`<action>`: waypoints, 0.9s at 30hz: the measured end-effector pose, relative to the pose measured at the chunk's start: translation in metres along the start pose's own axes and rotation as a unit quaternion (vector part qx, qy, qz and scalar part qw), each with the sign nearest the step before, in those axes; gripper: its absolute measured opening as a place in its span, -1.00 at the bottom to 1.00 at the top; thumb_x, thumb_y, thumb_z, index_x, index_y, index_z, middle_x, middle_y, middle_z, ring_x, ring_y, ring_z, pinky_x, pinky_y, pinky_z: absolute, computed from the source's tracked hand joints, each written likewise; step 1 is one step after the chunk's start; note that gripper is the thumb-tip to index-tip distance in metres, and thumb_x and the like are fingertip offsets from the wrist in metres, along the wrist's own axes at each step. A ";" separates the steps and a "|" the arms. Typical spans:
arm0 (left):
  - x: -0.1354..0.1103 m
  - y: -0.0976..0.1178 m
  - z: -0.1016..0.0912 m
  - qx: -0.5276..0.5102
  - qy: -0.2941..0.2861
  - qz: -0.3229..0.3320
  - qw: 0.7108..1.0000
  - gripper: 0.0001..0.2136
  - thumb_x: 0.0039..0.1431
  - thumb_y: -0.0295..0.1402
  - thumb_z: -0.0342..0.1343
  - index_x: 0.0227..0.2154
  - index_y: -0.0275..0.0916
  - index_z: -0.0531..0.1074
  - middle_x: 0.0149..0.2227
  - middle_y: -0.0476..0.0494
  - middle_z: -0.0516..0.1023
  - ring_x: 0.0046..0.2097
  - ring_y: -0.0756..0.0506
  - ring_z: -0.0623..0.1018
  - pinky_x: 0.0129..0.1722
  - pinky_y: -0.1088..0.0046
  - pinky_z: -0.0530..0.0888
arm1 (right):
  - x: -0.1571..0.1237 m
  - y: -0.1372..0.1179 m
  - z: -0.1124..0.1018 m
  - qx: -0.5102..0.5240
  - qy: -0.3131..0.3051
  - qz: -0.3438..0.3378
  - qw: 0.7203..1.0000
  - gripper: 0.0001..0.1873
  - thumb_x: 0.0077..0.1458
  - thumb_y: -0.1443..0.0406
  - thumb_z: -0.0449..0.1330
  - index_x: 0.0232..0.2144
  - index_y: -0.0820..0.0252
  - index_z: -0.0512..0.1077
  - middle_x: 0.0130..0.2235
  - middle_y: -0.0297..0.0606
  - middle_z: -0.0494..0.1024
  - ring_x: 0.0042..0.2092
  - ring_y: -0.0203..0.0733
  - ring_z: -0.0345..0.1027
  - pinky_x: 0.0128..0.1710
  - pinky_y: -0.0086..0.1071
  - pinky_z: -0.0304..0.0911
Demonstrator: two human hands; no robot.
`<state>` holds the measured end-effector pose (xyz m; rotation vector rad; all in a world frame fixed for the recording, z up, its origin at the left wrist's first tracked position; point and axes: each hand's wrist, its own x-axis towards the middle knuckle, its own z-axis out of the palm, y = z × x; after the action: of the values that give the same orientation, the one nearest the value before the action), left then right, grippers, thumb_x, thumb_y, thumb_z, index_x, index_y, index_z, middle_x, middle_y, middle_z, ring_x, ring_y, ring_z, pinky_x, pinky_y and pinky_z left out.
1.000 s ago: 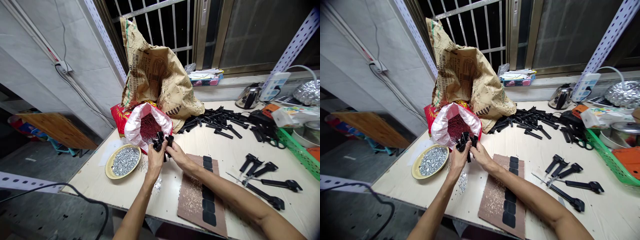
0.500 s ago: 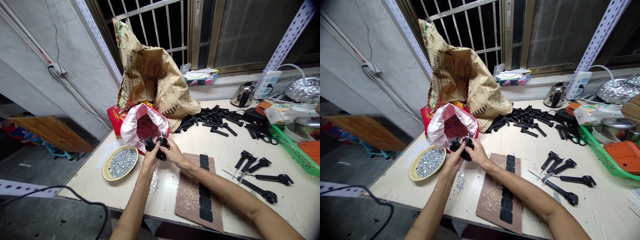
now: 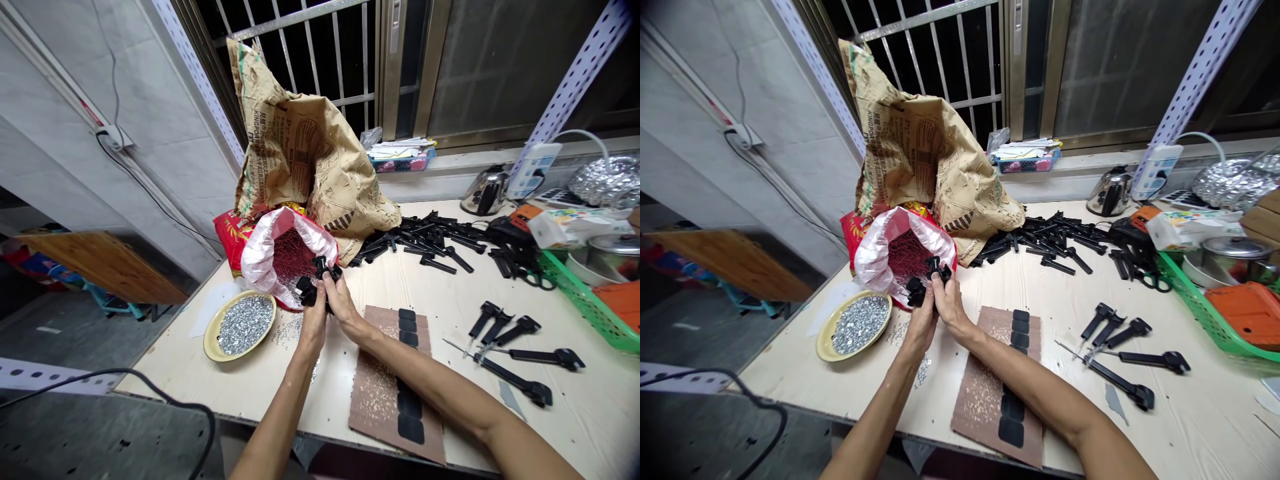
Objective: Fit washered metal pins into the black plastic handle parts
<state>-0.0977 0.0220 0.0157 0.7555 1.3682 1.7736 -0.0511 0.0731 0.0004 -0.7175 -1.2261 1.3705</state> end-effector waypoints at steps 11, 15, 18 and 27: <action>0.008 0.013 -0.013 0.169 -0.076 -0.020 0.982 -0.78 -0.27 -0.42 0.30 -0.44 -0.26 0.51 -0.46 -0.10 0.56 -0.33 -0.12 0.53 -0.38 0.46 0.43 | 0.007 -0.009 -0.029 -0.048 -0.177 0.091 0.979 -0.48 0.06 -0.12 0.07 -0.25 0.21 0.41 -0.32 -0.26 0.48 -0.22 -0.20 0.35 -0.18 -0.32 0.30; 0.009 0.012 -0.009 0.161 -0.061 -0.045 0.984 -0.81 -0.35 -0.45 0.31 -0.56 -0.29 0.46 -0.57 -0.04 0.50 -0.48 -0.04 0.47 -0.48 0.51 0.41 | 0.002 -0.008 -0.035 -0.091 -0.201 0.059 0.974 -0.39 0.11 -0.15 -0.04 -0.15 0.24 0.41 -0.19 -0.18 0.49 -0.08 -0.10 0.33 0.01 -0.19 0.21; 0.007 0.013 -0.007 0.143 -0.067 -0.044 0.986 -0.79 -0.35 -0.42 0.32 -0.54 -0.31 0.46 -0.59 -0.02 0.48 -0.52 -0.01 0.45 -0.49 0.50 0.42 | -0.003 -0.018 -0.036 -0.078 -0.234 0.049 0.968 -0.33 0.12 -0.18 -0.09 -0.08 0.23 0.38 -0.16 -0.17 0.49 -0.02 -0.07 0.31 0.04 -0.17 0.19; -0.006 0.026 -0.001 0.073 0.011 0.017 0.997 -0.72 -0.21 -0.24 0.30 -0.48 -0.34 0.43 -0.59 -0.02 0.45 -0.57 0.02 0.42 -0.55 0.50 0.39 | -0.006 -0.041 -0.054 -0.065 -0.167 0.070 0.981 -0.30 0.18 -0.16 -0.22 0.20 0.07 0.12 0.16 -0.12 0.26 0.12 -0.05 0.21 0.13 -0.07 0.05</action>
<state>-0.1003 0.0133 0.0403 0.8440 1.5193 1.7265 0.0137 0.0761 0.0227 -0.6915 -1.5651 1.5841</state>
